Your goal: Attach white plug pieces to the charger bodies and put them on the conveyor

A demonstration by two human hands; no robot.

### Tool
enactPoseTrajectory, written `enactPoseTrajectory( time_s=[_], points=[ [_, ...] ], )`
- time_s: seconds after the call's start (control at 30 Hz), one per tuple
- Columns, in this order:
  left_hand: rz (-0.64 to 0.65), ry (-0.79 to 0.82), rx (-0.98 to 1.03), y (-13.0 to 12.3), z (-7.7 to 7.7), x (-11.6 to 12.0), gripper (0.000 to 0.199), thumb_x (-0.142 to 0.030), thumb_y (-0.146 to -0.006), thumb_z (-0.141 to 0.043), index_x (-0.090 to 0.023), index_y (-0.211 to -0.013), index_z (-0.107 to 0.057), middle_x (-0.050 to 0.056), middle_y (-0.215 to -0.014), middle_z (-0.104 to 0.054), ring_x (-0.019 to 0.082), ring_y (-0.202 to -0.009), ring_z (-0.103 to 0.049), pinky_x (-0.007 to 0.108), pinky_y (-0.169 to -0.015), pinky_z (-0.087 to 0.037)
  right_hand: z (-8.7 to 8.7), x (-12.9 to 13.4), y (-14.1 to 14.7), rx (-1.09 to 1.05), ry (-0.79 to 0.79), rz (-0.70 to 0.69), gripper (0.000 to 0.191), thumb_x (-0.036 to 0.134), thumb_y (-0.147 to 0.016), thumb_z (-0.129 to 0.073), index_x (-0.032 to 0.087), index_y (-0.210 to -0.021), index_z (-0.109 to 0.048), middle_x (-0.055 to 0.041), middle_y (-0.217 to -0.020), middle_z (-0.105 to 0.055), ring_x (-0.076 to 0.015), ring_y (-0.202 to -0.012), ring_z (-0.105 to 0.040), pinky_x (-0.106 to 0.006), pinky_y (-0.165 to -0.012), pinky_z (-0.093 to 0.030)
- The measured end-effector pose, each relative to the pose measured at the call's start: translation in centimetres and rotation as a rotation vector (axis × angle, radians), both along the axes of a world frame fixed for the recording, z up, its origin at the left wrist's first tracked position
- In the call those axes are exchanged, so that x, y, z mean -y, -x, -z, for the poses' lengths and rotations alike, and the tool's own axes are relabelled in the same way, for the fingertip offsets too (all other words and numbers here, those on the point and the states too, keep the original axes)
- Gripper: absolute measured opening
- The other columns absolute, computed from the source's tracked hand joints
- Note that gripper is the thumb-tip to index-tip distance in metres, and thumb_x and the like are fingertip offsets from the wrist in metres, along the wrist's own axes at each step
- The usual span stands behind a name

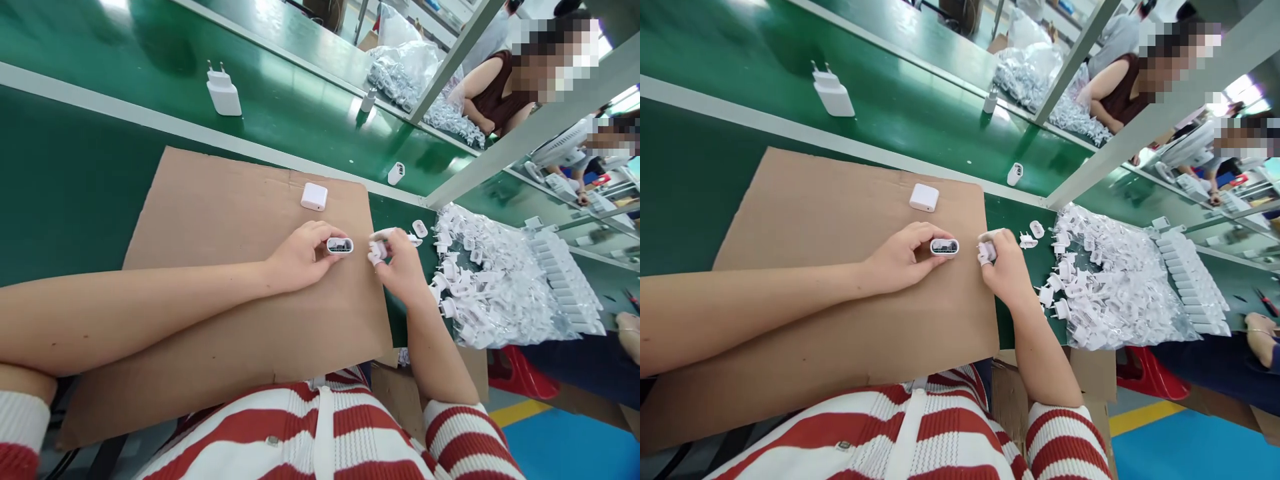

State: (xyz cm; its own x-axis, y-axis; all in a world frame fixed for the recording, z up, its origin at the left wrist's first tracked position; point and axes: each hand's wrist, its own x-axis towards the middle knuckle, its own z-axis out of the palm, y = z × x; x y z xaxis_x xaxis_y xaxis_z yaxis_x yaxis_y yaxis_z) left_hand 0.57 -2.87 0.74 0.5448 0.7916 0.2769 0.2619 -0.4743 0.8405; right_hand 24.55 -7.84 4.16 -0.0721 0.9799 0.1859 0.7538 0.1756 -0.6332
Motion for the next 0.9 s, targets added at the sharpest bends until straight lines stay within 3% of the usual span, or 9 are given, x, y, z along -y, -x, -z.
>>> enactPoseTrajectory(
  time_s=[0.13, 0.2, 0.3, 0.4, 0.47, 0.57, 0.67, 0.8, 0.9],
  points=[
    [-0.033, 0.09, 0.051, -0.1, 0.5, -0.5, 0.047, -0.039, -0.088, -0.073, -0.02, -0.13, -0.065, 0.009, -0.123, -0.068, 0.026, -0.109, -0.065, 0.04, -0.094, -0.058, 0.1, -0.2, -0.6, -0.226, -0.112, 0.061, 0.011, 0.024, -0.085, -0.075, 0.027, -0.096, -0.075, -0.0053, -0.111, -0.067, -0.0236, -0.106, -0.067, -0.041, -0.089, -0.058],
    [-0.033, 0.112, 0.023, -0.1, 0.4, -0.6, 0.04, -0.042, -0.087, -0.074, -0.02, -0.12, -0.069, 0.009, -0.117, -0.069, 0.026, -0.107, -0.065, 0.041, -0.094, -0.057, -0.3, 0.0, -0.4, -0.171, -0.169, 0.095, 0.01, 0.027, -0.083, -0.08, 0.03, -0.093, -0.08, -0.0053, -0.11, -0.067, -0.0238, -0.107, -0.064, -0.043, -0.092, -0.057],
    [-0.015, 0.092, 0.001, -0.1, 0.1, -0.8, 0.03, -0.045, -0.09, -0.072, -0.021, -0.108, -0.073, 0.007, -0.109, -0.071, 0.027, -0.106, -0.064, 0.042, -0.095, -0.055, -1.0, 0.3, 0.3, -0.113, -0.238, 0.163, 0.016, 0.032, -0.08, -0.085, 0.032, -0.096, -0.084, -0.0031, -0.095, -0.066, -0.0214, -0.093, -0.061, -0.044, -0.089, -0.056],
    [-0.016, 0.076, 0.008, -0.1, -0.1, -0.8, 0.031, -0.045, -0.09, -0.071, -0.021, -0.11, -0.073, 0.008, -0.11, -0.072, 0.027, -0.107, -0.064, 0.042, -0.096, -0.054, -1.4, 0.2, 1.1, -0.273, -0.174, 0.192, 0.019, 0.034, -0.076, -0.087, 0.03, -0.095, -0.083, -0.0003, -0.085, -0.069, -0.0173, -0.075, -0.061, -0.039, -0.073, -0.057],
    [-0.009, 0.071, 0.005, 0.0, 0.0, -0.8, 0.031, -0.044, -0.09, -0.071, -0.02, -0.111, -0.073, 0.008, -0.11, -0.071, 0.027, -0.106, -0.064, 0.042, -0.095, -0.054, -1.6, 0.0, 1.6, -0.424, -0.085, 0.182, 0.018, 0.035, -0.077, -0.086, 0.026, -0.09, -0.079, -0.0025, -0.093, -0.075, -0.0182, -0.076, -0.067, -0.037, -0.068, -0.059],
    [0.004, 0.067, 0.006, 0.1, 0.0, -0.9, 0.031, -0.043, -0.09, -0.071, -0.02, -0.111, -0.072, 0.008, -0.109, -0.071, 0.028, -0.106, -0.063, 0.043, -0.096, -0.053, -1.6, -0.5, 2.2, -0.549, 0.017, 0.119, 0.018, 0.038, -0.08, -0.082, 0.023, -0.084, -0.073, -0.0065, -0.105, -0.079, -0.022, -0.086, -0.073, -0.039, -0.073, -0.063],
    [0.009, 0.079, 0.003, 0.2, 0.0, -0.9, 0.038, -0.044, -0.087, -0.075, -0.02, -0.115, -0.07, 0.009, -0.114, -0.07, 0.028, -0.109, -0.062, 0.043, -0.097, -0.053, -1.6, -0.8, 2.6, -0.404, -0.021, 0.072, 0.015, 0.038, -0.086, -0.077, 0.024, -0.092, -0.073, -0.005, -0.101, -0.079, -0.0202, -0.085, -0.073, -0.039, -0.076, -0.063],
    [0.029, 0.071, -0.001, 0.2, 0.2, -1.2, 0.034, -0.045, -0.089, -0.073, -0.02, -0.111, -0.071, 0.009, -0.109, -0.071, 0.029, -0.108, -0.062, 0.043, -0.096, -0.052, -2.6, -0.8, 2.8, -0.051, -0.13, -0.002, 0.049, 0.036, -0.095, -0.068, 0.03, -0.142, -0.056, -0.0082, -0.123, -0.074, -0.0207, -0.093, -0.07, -0.036, -0.076, -0.062],
    [0.04, 0.047, 0.017, 0.2, 0.4, -1.4, 0.03, -0.044, -0.091, -0.07, -0.019, -0.108, -0.071, 0.008, -0.102, -0.072, 0.028, -0.102, -0.063, 0.042, -0.091, -0.051, -3.9, -0.7, 3.1, 0.151, -0.182, -0.167, 0.037, 0.03, -0.1, -0.061, 0.028, -0.137, -0.059, -0.0098, -0.125, -0.071, -0.0213, -0.097, -0.07, -0.036, -0.081, -0.06]
  ],
)
